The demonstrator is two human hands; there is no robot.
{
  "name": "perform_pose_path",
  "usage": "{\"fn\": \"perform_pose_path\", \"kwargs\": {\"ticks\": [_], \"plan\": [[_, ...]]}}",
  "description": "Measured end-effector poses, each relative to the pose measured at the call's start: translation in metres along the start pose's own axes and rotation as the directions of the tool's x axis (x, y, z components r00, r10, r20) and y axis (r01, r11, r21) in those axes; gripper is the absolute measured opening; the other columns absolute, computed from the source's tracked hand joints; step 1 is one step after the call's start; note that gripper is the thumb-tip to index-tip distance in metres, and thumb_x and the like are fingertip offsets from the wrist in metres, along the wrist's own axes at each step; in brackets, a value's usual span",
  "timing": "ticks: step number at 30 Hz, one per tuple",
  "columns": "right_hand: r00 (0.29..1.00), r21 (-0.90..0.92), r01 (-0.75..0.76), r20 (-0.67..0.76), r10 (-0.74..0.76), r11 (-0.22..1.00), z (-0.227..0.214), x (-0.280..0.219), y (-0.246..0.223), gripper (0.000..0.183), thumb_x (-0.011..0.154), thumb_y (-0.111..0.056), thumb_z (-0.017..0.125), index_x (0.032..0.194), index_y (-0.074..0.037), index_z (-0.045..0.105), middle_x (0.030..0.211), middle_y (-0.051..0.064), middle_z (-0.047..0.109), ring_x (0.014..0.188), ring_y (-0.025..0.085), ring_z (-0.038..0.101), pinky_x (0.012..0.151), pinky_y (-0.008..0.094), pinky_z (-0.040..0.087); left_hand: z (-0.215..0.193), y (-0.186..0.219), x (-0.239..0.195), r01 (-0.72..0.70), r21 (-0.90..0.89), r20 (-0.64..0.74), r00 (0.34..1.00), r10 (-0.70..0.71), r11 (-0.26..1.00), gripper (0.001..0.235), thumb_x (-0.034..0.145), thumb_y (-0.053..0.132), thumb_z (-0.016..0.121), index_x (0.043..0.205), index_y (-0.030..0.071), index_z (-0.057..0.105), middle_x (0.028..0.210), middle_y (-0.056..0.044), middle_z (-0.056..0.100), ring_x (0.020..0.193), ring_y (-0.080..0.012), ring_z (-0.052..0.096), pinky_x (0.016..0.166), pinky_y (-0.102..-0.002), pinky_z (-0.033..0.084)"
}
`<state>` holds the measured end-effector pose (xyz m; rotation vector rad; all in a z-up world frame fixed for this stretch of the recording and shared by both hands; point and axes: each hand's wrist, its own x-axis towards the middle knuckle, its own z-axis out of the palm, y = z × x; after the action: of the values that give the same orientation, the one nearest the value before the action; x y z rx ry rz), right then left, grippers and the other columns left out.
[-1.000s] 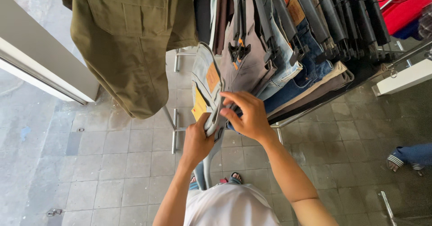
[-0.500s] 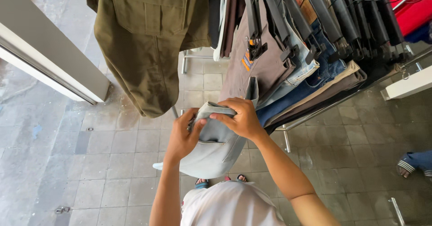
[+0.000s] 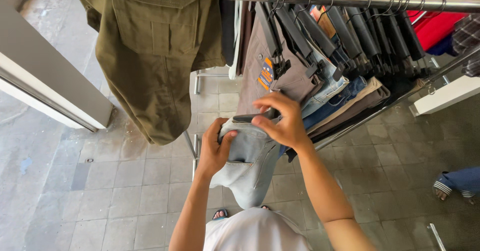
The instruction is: The person removes light blue jeans from a hanger, folds them, and hangs them back on a clothing rack. They then remove olive green trousers, fold them, and hang them back. The person continues to browse and adjust various trousers and jeans on the rack.
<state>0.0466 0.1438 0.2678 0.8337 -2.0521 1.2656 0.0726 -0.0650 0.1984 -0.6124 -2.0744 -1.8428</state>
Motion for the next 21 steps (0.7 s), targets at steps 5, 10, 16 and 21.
{"fn": "perform_pose_path", "kwargs": {"ticks": [5,10,16,21], "plan": [[0.926,-0.429,0.032,-0.328,-0.188,0.903,-0.015,0.023,0.031,0.023,0.097,-0.025,0.074,0.109,-0.006,0.071,0.091,0.007,0.067,0.074,0.023,0.063,0.065,0.032,0.055,0.021,-0.018,0.022,-0.014,-0.036,-0.017,1.0,0.013,0.999,0.016,0.099,0.021,0.065,0.108,0.008,0.065,0.072,-0.012,0.058,0.067,-0.021,0.053,0.067,-0.038,0.048],[0.893,-0.393,-0.004,-0.416,-0.174,0.919,-0.013,0.033,0.056,0.025,0.102,-0.024,0.064,0.116,-0.004,0.068,0.1,0.008,0.062,0.082,0.024,0.062,0.064,0.029,0.059,0.034,-0.024,0.037,-0.022,-0.08,-0.002,1.0,0.022,0.997,0.013,0.098,0.02,0.065,0.106,0.009,0.065,0.069,-0.009,0.056,0.067,-0.0174,0.051,0.065,-0.036,0.047],[0.905,-0.034,-0.306,-0.32,0.279,0.952,-0.021,0.035,0.109,0.017,0.107,-0.021,0.052,0.114,-0.009,0.061,0.131,0.016,0.059,0.116,0.035,0.063,0.087,0.045,0.057,0.041,-0.025,0.041,-0.025,-0.094,0.038,0.999,0.029,0.995,0.016,0.097,0.023,0.067,0.105,0.009,0.067,0.068,-0.011,0.055,0.066,-0.0193,0.05,0.065,-0.038,0.047],[0.735,0.319,-0.64,-0.011,0.678,0.699,-0.026,0.049,0.133,0.056,0.094,-0.022,0.071,0.143,-0.008,0.048,0.115,0.009,0.07,0.105,0.013,0.064,0.081,0.024,0.052,0.045,-0.023,0.043,-0.035,-0.084,0.046,0.998,0.039,0.996,0.018,0.096,0.025,0.068,0.104,0.009,0.067,0.068,-0.009,0.054,0.066,-0.0179,0.049,0.063,-0.036,0.045]]}}
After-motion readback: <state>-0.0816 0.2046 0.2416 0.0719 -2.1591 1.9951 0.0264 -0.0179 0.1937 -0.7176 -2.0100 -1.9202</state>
